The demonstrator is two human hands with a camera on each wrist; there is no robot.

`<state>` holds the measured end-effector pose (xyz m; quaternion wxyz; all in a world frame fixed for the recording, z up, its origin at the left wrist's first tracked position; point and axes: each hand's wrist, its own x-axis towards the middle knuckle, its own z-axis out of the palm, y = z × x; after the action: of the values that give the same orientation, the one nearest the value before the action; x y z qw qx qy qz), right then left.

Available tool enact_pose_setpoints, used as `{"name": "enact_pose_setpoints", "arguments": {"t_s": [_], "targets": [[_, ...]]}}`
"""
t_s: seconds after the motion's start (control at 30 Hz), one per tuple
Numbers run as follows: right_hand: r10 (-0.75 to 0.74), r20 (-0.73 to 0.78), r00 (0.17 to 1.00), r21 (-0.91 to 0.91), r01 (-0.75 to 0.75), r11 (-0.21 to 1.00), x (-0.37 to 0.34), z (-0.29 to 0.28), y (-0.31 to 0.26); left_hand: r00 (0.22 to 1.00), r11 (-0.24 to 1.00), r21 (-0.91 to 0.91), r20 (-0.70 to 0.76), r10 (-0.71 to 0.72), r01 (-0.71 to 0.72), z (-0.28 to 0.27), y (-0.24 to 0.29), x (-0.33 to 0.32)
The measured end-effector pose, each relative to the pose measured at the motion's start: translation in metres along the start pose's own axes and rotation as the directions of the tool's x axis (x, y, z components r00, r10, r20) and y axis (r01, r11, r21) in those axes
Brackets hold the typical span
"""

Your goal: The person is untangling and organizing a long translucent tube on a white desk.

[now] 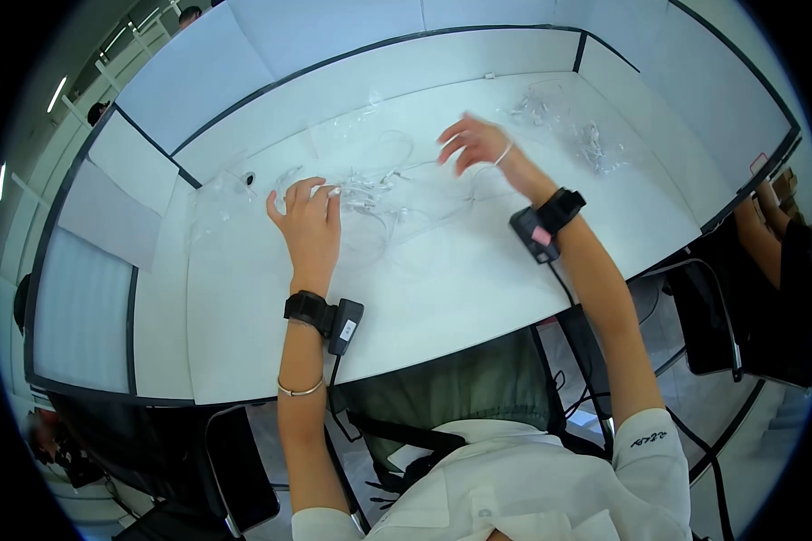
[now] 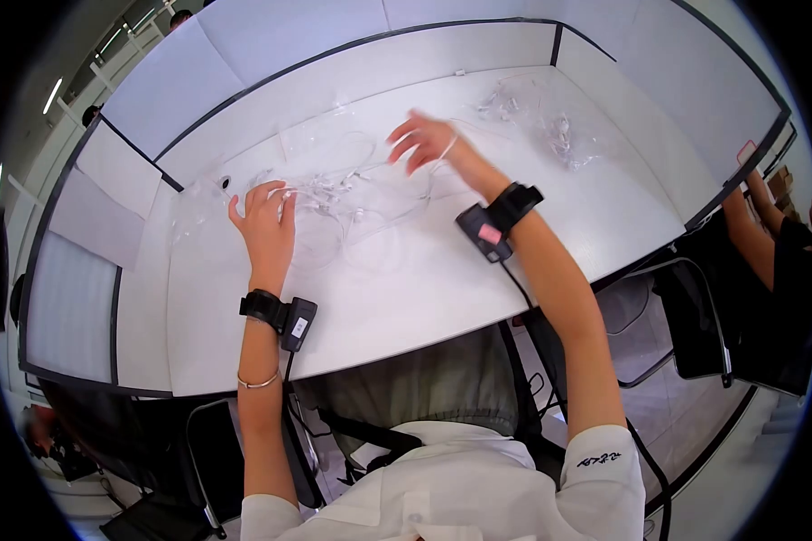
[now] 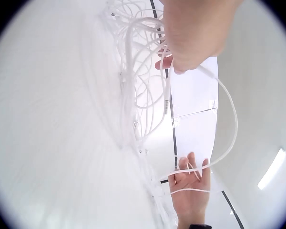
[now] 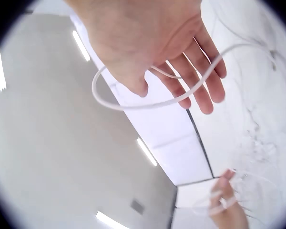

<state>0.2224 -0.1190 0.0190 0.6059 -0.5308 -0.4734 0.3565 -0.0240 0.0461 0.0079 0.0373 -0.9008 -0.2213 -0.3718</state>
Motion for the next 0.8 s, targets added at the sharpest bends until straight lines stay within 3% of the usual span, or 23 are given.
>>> {"name": "enact_pose_setpoints", "arguments": {"t_s": [0.13,0.3,0.4,0.43,0.53,0.63,0.8], "targets": [[0.051,0.225,0.973,-0.126,-0.022,0.992,-0.005,0.061,-0.002,0.996,0.995,-0.053,0.031,0.083,-0.081,0.000,0.004,0.001],[0.078,0.311,0.947,-0.130,-0.038,0.991,-0.018,0.080,-0.014,0.995,0.993,-0.078,0.054,0.088,-0.084,0.000,0.006,0.000],[-0.012,0.270,0.963,-0.099,0.040,0.994,-0.015,0.065,-0.011,0.995,0.995,-0.072,0.054,0.079,-0.075,0.004,0.002,-0.001],[-0.069,0.188,0.980,-0.019,0.074,0.997,-0.012,0.061,-0.010,0.996,0.996,-0.069,0.061,0.065,-0.060,0.005,0.002,-0.002],[0.001,-0.070,0.998,0.166,0.011,0.986,-0.007,0.041,-0.013,0.998,0.997,-0.061,0.037,0.046,-0.044,0.006,0.003,-0.002],[-0.100,-0.180,0.979,0.385,0.163,0.908,-0.003,0.018,-0.009,0.999,0.998,-0.044,0.015,0.034,-0.033,0.005,0.006,0.000],[-0.064,-0.390,0.918,0.618,0.313,0.721,-0.002,-0.021,-0.006,1.000,1.000,0.014,0.003,0.003,-0.003,0.007,0.001,-0.002]]}}
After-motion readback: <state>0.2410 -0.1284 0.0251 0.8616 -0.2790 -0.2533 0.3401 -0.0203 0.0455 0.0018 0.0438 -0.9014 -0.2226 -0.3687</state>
